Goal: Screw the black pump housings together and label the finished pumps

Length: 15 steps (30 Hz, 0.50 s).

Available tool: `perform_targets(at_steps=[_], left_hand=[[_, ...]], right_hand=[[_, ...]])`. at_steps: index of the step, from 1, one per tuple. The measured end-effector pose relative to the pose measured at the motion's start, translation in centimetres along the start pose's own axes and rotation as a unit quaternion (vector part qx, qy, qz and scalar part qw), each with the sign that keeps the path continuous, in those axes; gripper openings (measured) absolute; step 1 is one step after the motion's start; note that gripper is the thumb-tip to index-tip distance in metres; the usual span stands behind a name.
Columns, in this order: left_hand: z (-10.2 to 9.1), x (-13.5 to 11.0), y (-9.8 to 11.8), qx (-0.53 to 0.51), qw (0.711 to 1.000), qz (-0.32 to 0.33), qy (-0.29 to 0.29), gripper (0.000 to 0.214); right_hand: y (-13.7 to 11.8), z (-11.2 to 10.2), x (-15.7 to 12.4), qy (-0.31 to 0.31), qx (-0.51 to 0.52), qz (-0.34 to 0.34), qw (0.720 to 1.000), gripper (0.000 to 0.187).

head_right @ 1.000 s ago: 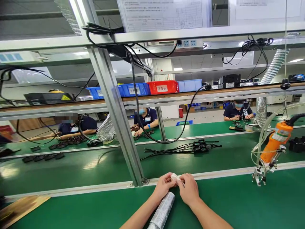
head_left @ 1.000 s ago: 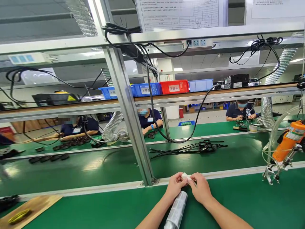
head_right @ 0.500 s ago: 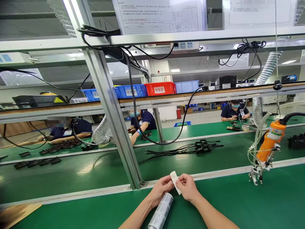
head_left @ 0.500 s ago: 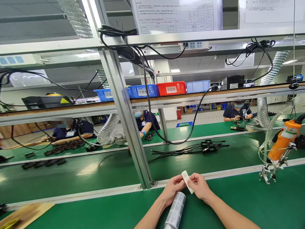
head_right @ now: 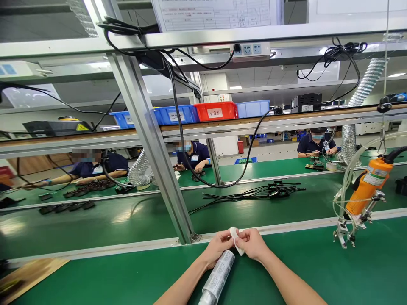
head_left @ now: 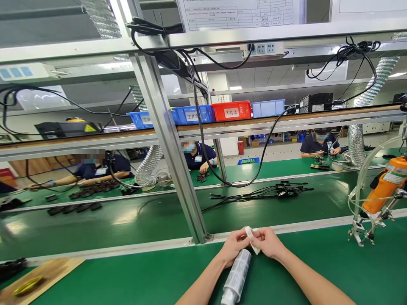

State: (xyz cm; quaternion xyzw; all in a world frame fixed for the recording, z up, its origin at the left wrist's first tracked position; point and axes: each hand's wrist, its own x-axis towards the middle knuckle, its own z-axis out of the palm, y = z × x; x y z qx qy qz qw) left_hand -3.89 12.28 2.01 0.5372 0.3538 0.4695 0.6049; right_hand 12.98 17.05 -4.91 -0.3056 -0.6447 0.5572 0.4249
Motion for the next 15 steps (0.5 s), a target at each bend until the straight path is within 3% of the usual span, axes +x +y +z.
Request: perform_targets(at_steps=[4, 10, 15], left_hand=[[0.0, 0.1, 0.1, 0.008, 1.0, 0.01, -0.006, 0.038], [0.3, 0.2, -0.1, -0.001, 1.0, -0.018, -0.011, 0.051], [0.2, 0.6, -0.6, -0.012, 1.0, -0.016, 0.017, 0.051]], right_hand=[[0.1, 0.1, -0.3, 0.045, -0.003, -0.009, 0.999, 0.035], [-1.5, -0.9, -0.9, -0.022, 0.031, -0.005, 0.999, 0.055], [-2.6, -0.3, -1.2, -0.001, 0.011, -0.017, 1.0, 0.068]])
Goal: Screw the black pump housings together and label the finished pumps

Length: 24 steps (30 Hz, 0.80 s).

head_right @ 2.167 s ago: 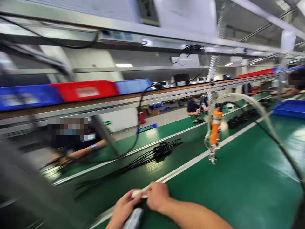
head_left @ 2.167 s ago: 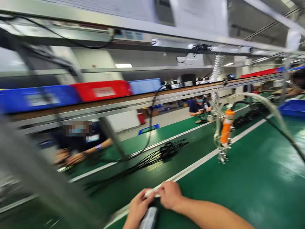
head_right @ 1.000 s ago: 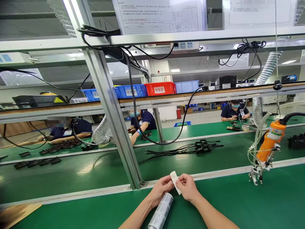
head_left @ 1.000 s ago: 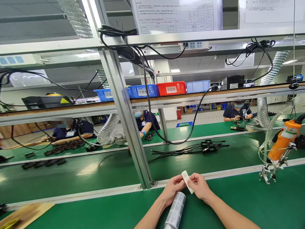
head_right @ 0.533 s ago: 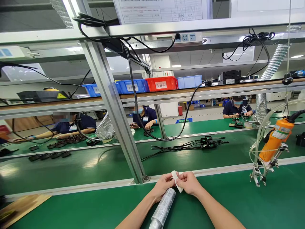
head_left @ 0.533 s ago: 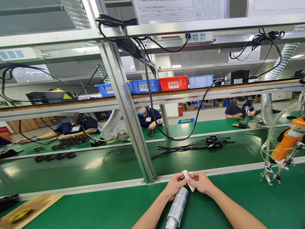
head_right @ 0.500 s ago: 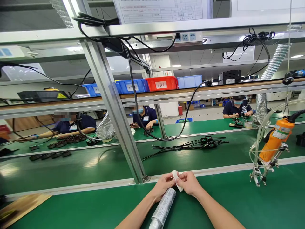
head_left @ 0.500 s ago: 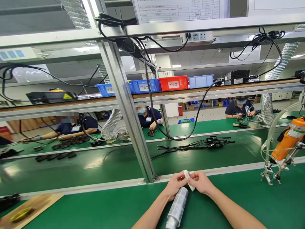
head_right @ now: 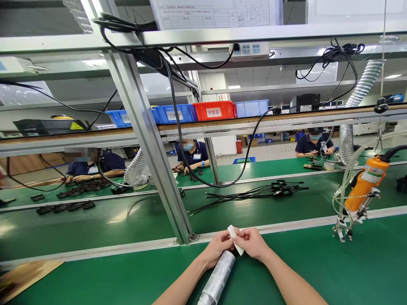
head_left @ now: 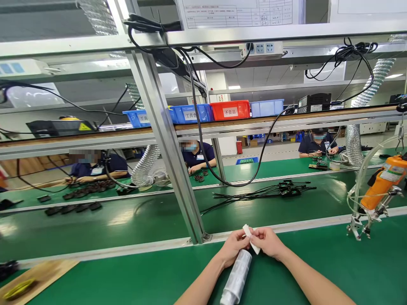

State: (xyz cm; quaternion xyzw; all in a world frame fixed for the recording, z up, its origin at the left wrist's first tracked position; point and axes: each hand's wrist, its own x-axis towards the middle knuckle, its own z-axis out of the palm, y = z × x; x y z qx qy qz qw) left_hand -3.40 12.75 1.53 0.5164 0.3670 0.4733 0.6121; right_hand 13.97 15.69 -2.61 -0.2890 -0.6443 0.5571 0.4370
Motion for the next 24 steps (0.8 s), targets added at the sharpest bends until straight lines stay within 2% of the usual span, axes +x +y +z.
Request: perform_targets(at_steps=[3, 6, 9, 13, 20, 24], left_hand=[[-0.2, 0.6, -0.5, -0.012, 0.999, 0.017, 0.049, 0.055], [-0.3, 1.2, -1.1, -0.018, 0.994, 0.042, 0.102, 0.055], [-0.4, 1.6, -1.6, -0.009, 0.99, 0.054, 0.128, 0.054], [-0.6, 1.8, -1.7, 0.014, 0.99, 0.053, 0.128, 0.055], [-0.5, 1.4, -1.3, 0.022, 0.994, 0.043, 0.099, 0.053], [-0.2, 1.3, -1.2, 0.015, 0.995, 0.047, 0.082, 0.053]], right_hand=[[-0.6, 0.7, -0.5, 0.057, -0.038, -0.019, 0.997, 0.069], [-1.2, 1.0, -1.1, 0.106, -0.107, -0.044, 0.988, 0.051], [-1.7, 1.0, -1.6, 0.134, -0.176, -0.064, 0.973, 0.033], [-1.6, 1.3, -1.7, 0.156, -0.214, -0.056, 0.963, 0.03], [-1.2, 1.8, -1.2, 0.14, -0.173, -0.042, 0.974, 0.042], [-1.5, 1.6, -1.3, 0.16, -0.181, -0.051, 0.969, 0.04]])
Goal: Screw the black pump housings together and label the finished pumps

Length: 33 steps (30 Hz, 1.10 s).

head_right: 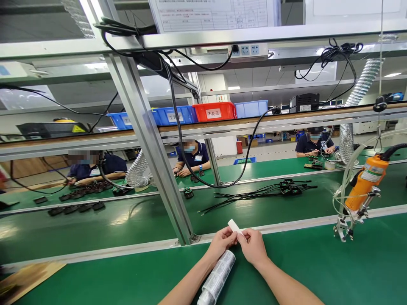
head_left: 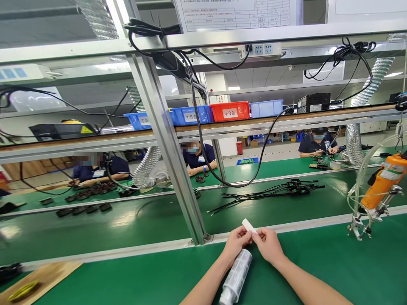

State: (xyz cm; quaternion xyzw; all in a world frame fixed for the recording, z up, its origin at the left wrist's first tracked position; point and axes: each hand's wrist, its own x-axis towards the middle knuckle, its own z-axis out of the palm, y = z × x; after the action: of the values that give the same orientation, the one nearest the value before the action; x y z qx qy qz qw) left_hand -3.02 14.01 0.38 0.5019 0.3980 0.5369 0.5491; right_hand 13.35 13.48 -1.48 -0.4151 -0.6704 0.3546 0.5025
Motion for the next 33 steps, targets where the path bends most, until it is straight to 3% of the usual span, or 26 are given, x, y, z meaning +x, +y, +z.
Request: perform_targets(at_steps=[8, 17, 21, 27, 33], left_hand=[[0.1, 0.1, -0.2, -0.011, 1.0, 0.003, 0.001, 0.052], [0.0, 0.3, -0.2, -0.02, 0.999, -0.018, 0.018, 0.053], [-0.2, 0.3, -0.3, -0.035, 0.999, -0.015, 0.033, 0.052], [-0.5, 0.7, -1.2, -0.015, 0.999, -0.015, 0.047, 0.037], [-0.2, 0.5, -0.7, -0.004, 0.999, -0.012, 0.039, 0.052]], right_hand=[[-1.0, -0.5, -0.6, 0.046, -0.087, -0.031, 0.995, 0.025], [0.7, -0.3, 0.4, -0.015, -0.043, -0.01, 0.999, 0.034], [1.4, -0.2, 0.8, -0.049, -0.026, -0.002, 0.998, 0.027], [0.7, -0.2, 0.0, 0.004, -0.112, 0.006, 0.994, 0.017], [-0.5, -0.5, -0.6, 0.024, -0.155, -0.028, 0.987, 0.019]])
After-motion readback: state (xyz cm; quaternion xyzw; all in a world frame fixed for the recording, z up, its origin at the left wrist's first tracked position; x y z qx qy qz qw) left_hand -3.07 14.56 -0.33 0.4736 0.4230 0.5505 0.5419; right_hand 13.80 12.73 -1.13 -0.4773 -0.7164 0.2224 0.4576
